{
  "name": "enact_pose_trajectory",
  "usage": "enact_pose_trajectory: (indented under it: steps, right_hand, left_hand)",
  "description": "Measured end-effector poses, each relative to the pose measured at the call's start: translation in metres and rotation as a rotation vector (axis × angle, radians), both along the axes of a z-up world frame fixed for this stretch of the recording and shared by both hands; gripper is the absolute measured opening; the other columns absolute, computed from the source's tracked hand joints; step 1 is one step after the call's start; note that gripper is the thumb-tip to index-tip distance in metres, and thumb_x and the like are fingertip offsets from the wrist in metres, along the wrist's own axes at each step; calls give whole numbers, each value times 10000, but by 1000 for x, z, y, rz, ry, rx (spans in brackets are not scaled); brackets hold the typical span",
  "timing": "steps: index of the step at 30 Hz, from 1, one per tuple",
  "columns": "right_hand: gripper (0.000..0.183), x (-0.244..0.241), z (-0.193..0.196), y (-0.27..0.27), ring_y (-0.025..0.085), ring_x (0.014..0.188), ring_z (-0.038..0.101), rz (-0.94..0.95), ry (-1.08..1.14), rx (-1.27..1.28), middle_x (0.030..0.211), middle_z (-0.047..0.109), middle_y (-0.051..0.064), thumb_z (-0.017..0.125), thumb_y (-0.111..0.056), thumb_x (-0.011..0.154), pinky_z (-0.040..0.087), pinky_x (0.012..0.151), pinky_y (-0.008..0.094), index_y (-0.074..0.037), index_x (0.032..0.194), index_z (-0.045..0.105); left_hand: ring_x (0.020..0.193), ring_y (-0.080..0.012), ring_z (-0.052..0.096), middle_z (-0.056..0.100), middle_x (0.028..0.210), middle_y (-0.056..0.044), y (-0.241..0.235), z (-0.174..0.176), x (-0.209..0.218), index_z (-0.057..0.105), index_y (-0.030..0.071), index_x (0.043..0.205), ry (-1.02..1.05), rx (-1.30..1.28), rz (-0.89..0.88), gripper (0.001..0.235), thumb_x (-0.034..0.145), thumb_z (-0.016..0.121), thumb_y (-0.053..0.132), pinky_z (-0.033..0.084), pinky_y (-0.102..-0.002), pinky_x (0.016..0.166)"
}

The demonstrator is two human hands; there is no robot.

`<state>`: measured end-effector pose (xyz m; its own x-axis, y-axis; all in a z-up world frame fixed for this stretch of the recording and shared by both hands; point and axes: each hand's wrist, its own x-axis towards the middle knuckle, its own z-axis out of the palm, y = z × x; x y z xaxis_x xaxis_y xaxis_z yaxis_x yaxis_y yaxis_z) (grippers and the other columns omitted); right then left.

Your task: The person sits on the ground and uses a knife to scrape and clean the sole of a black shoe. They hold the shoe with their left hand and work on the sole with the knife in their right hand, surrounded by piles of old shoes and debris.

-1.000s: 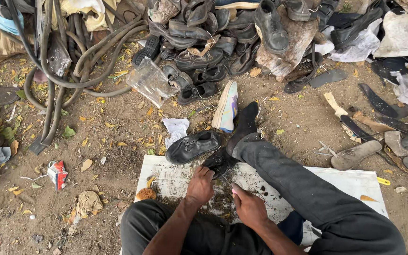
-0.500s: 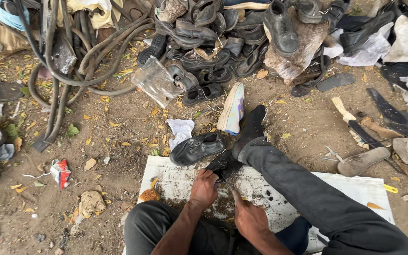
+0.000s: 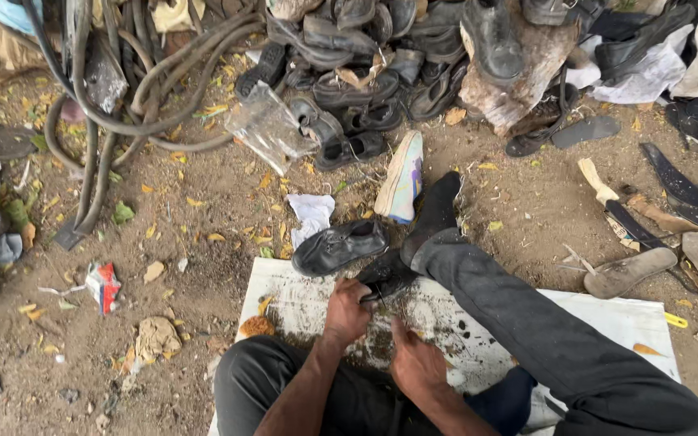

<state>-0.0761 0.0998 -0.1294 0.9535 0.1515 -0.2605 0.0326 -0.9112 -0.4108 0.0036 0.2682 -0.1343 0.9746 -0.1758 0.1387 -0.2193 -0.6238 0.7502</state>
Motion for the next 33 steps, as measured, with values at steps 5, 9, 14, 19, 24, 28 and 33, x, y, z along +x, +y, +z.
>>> enact_pose_trajectory:
  steps: [5,9,14,19,24,28,33]
  right_hand:
    - [524,17,-1,11,166,444,527,-48,40,93,675,690,135,508,-76,991,420,382,362,22,1499,430]
    - [450,17,-5,12,199,407,555,-126,-101,312,710,676,137,533,-106,977,439,340,397,15,1410,519]
    - [498,10,-7,10,232,461,611,-141,-31,230,615,637,132,520,-90,975,465,415,422,55,1449,465]
    - [624,8,-15,21,254,499,629,-35,-92,206,602,651,152,582,-48,877,480,431,439,115,1457,423]
    - [474,-1,-25,25,203,502,624,-186,-48,290,706,682,133,534,-139,1015,474,449,393,82,1432,495]
    - [293,13,-21,24,133,544,595,-309,211,349,814,706,104,508,-175,1069,438,478,360,-4,1201,705]
    - [408,16,-11,27,134,517,513,-551,392,484,857,720,33,518,-192,1023,422,464,350,-222,1424,588]
  left_hand:
    - [903,-302,675,743,880,-117,3,-2,5,753,28,851,43,44,-54,133,740,825,19,458,-473,1018]
    - [929,-321,656,707,957,-161,8,-7,6,743,7,909,90,-124,39,289,666,888,65,544,-467,868]
    - [751,-306,688,697,946,-104,7,-15,10,748,14,897,472,-372,145,163,777,818,100,562,-477,679]
    - [738,-163,669,664,891,-103,6,-32,8,751,-21,832,307,-566,174,106,764,828,5,573,-322,657]
    - [703,-168,627,657,845,-98,8,-46,5,704,18,835,464,-734,261,117,786,800,-26,558,-318,629]
    - [747,-169,659,643,867,-66,5,-38,10,700,-9,810,439,-701,198,102,790,798,-28,573,-305,668]
    - [757,-170,671,653,857,-63,9,-33,1,685,-1,849,578,-722,184,150,767,809,-25,619,-319,699]
